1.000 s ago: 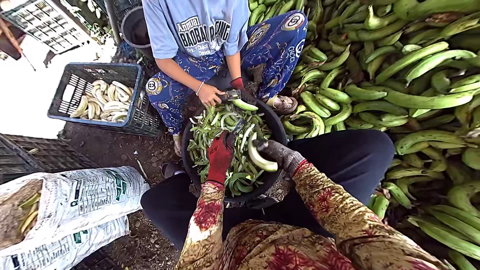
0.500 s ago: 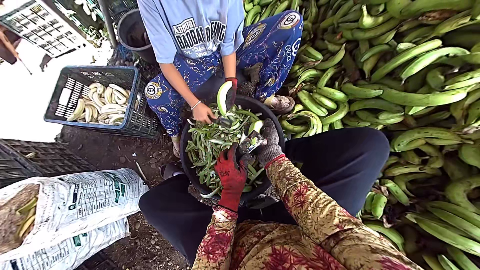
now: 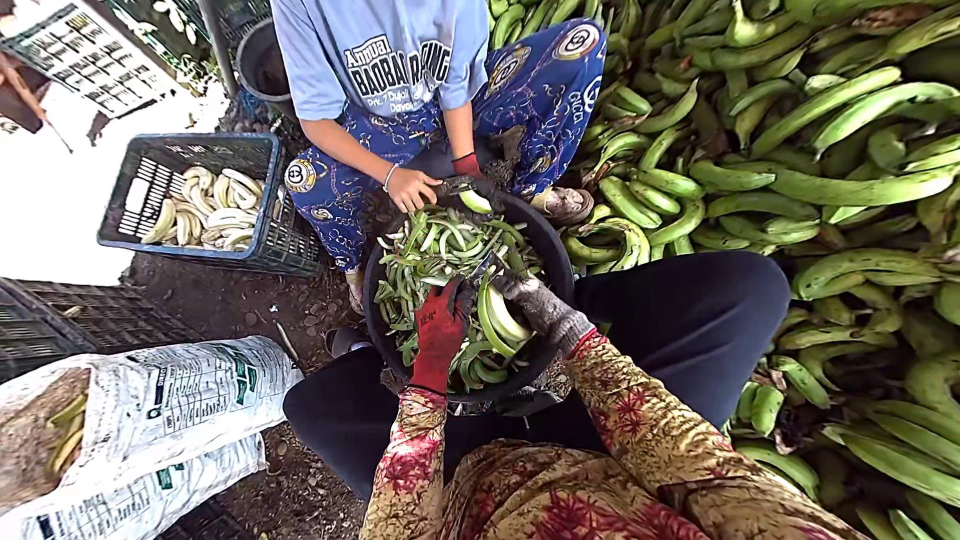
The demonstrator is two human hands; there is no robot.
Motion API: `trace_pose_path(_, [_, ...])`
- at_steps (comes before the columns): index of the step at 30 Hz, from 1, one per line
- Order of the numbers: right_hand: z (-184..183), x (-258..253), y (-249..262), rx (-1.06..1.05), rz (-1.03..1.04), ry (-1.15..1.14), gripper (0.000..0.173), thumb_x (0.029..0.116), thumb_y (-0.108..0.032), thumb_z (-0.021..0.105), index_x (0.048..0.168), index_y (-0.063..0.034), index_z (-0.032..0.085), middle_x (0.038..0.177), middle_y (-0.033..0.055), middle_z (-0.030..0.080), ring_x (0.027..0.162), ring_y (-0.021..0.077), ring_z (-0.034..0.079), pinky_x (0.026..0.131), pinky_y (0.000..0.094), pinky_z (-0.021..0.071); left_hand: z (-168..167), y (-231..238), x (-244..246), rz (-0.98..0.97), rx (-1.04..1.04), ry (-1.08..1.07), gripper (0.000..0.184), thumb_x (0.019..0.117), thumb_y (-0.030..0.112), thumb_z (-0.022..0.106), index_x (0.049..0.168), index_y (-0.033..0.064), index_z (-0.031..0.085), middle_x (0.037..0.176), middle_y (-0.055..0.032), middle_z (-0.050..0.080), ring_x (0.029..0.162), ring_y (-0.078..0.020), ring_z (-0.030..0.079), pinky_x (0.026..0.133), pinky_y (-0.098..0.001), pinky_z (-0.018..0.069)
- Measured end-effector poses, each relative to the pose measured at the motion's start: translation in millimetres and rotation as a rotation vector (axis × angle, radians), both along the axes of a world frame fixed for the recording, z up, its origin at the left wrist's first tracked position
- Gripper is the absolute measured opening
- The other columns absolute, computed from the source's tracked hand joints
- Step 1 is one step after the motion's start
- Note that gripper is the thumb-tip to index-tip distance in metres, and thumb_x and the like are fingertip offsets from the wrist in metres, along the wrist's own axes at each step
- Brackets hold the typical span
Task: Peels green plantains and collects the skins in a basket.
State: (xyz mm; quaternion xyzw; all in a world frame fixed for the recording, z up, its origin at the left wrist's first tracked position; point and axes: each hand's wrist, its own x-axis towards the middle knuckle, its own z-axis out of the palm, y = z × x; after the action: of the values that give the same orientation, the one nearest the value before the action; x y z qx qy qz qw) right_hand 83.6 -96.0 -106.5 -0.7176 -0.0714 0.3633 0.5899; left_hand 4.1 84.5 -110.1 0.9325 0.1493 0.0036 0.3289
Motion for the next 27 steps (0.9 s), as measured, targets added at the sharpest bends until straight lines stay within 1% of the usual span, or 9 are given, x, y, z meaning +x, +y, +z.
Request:
trace_pose_path(3, [16.6, 0.2, -3.4, -0.135, 0.227, -0.025, 0.040, 0.1035, -0.032, 0.056, 0.137, -0.0110, 0.061, 0.118, 0.0131, 0.068, 0.104, 0.0201, 0.065, 0.094, 0.0435, 0.0521, 0.4, 6.2, 8.2, -0.001, 0.009, 0.165, 0.042, 0.1097, 0.039, 0.040, 0.140, 0.0190, 0.062, 0.128, -0.0167, 0.068, 0.118, -0.0354, 0.064, 0.100, -0.0595, 0.0478])
trace_pose_path(5, [3.5, 1.9, -4.2, -0.088, 0.118, 0.036, 0.042, 0.1035, -0.032, 0.053, 0.139, -0.0105, 0.060, 0.117, 0.0139, 0.069, 0.103, 0.0222, 0.068, 0.092, 0.0452, 0.0547, -1.7, 8.7, 12.3, 0.030, 0.018, 0.187, 0.045, 0.1098, 0.043, 0.038, 0.140, 0.0192, 0.062, 0.125, -0.0163, 0.069, 0.119, -0.0350, 0.064, 0.101, -0.0601, 0.0469])
trace_pose_path(7, [-8.6, 5.9, -5.3, 0.056, -0.106, 0.190, 0.048, 0.1081, -0.040, 0.038, 0.144, -0.0098, 0.050, 0.113, 0.0141, 0.070, 0.091, 0.0241, 0.071, 0.078, 0.0427, 0.0602, -0.9, 4.8, 10.4, 0.037, 0.011, 0.107, 0.046, 0.1087, 0.045, 0.039, 0.139, 0.0188, 0.062, 0.121, -0.0166, 0.070, 0.113, -0.0349, 0.066, 0.096, -0.0593, 0.0501])
trace_pose_path(10, [-10.5, 9.1, -8.1, 0.223, -0.439, 0.419, 0.060, 0.1053, -0.061, 0.035, 0.133, -0.0117, 0.056, 0.095, 0.0098, 0.070, 0.074, 0.0193, 0.067, 0.065, 0.0370, 0.0580, 0.6, -14.1, -8.5, -0.099, 0.007, -0.077, 0.045, 0.1045, 0.042, 0.044, 0.136, 0.0190, 0.065, 0.119, -0.0139, 0.070, 0.104, -0.0317, 0.069, 0.088, -0.0560, 0.0552])
trace_pose_path(12, [0.1, 13.1, -10.8, 0.356, -0.526, 0.483, 0.053, 0.1075, -0.054, 0.035, 0.126, -0.0091, 0.058, 0.092, 0.0072, 0.065, 0.076, 0.0155, 0.064, 0.069, 0.0348, 0.0565, 0.8, -26.2, -22.0, -0.219, 0.045, -0.195, 0.049, 0.1015, 0.047, 0.046, 0.135, 0.0177, 0.067, 0.120, -0.0154, 0.070, 0.107, -0.0352, 0.068, 0.089, -0.0587, 0.0528])
trace_pose_path(17, [29.0, 10.6, -16.9, 0.606, -0.445, 0.618, 0.051, 0.1109, -0.041, 0.022, 0.100, -0.0058, 0.057, 0.070, 0.0030, 0.059, 0.058, 0.0093, 0.059, 0.055, 0.0242, 0.0535, -4.2, -32.2, -37.2, -0.291, 0.181, -0.404, 0.064, 0.1004, 0.064, 0.035, 0.128, 0.0197, 0.072, 0.117, -0.0150, 0.072, 0.105, -0.0361, 0.068, 0.088, -0.0578, 0.0510])
trace_pose_path(21, [15.4, -0.5, -16.7, 0.402, -0.457, 0.497, 0.042, 0.1093, -0.042, 0.038, 0.123, -0.0069, 0.058, 0.091, 0.0071, 0.062, 0.077, 0.0144, 0.061, 0.069, 0.0335, 0.0541, -2.9, -35.4, -34.4, -0.218, 0.226, -0.444, 0.058, 0.1003, 0.059, 0.039, 0.126, 0.0205, 0.073, 0.115, -0.0157, 0.071, 0.103, -0.0370, 0.068, 0.086, -0.0583, 0.0498])
trace_pose_path(24, [20.9, -8.2, -3.3, 0.326, -0.453, 0.481, 0.040, 0.1083, -0.043, 0.040, 0.127, -0.0121, 0.057, 0.099, 0.0044, 0.065, 0.085, 0.0119, 0.065, 0.075, 0.0319, 0.0571, -1.9, -39.3, -27.0, -0.144, 0.190, -0.355, 0.051, 0.0997, 0.051, 0.045, 0.130, 0.0192, 0.071, 0.119, -0.0172, 0.070, 0.105, -0.0399, 0.067, 0.085, -0.0607, 0.0501])
trace_pose_path(27, [1.3, -20.2, -0.1, 0.135, -0.340, 0.213, 0.035, 0.1102, -0.024, 0.040, 0.136, -0.0045, 0.053, 0.108, 0.0108, 0.063, 0.091, 0.0144, 0.062, 0.081, 0.0342, 0.0553, -3.8, -35.8, -17.2, -0.032, 0.095, -0.222, 0.043, 0.1008, 0.037, 0.050, 0.135, 0.0172, 0.067, 0.119, -0.0177, 0.069, 0.105, -0.0388, 0.067, 0.085, -0.0599, 0.0522])
